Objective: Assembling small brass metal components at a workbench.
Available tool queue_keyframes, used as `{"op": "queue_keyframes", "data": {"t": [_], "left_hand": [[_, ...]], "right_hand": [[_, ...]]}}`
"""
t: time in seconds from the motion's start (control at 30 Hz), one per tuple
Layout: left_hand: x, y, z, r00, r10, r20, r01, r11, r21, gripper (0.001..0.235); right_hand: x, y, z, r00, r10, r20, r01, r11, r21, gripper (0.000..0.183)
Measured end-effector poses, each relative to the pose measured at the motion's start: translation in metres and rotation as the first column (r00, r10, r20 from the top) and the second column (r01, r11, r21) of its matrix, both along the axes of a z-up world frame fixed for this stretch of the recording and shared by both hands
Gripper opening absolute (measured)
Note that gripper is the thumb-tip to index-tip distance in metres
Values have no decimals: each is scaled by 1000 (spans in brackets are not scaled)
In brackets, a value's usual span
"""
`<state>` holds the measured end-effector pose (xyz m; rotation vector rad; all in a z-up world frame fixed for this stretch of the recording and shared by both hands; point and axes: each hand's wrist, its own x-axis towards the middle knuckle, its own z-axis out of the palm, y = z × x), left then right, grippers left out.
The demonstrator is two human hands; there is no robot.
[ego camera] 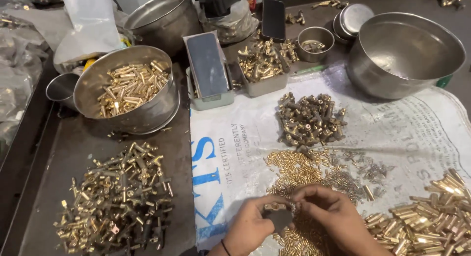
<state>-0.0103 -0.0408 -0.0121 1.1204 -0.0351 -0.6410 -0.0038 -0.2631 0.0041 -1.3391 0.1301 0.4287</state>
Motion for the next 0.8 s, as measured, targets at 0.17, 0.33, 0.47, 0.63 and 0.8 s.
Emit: {"op": "queue_keyframes", "data": {"t": [0.17,0.33,0.47,0.63,0.8], "left_hand": [[-7,-1,-6,1000,27,-4,-27,997,-69,29],[-2,-6,-8,990,66,-129,-67,998,-4,24],[-1,-6,1,990,140,-23,-131,962,239,25],[-2,5,21,571,113,813,-452,870,197,40],[-1,7,24,907,-41,419,-168,878,449,41]], "right_hand": [[-5,7,3,997,-36,-64,36,999,-9,18],[-5,7,-7,997,-38,66,47,991,-129,24],[-3,4,-6,988,-121,97,135,979,-153,24],[-3,19,25,946,-102,306,184,950,-253,24],[-1,32,21,797,234,557,136,829,-542,18]]}}
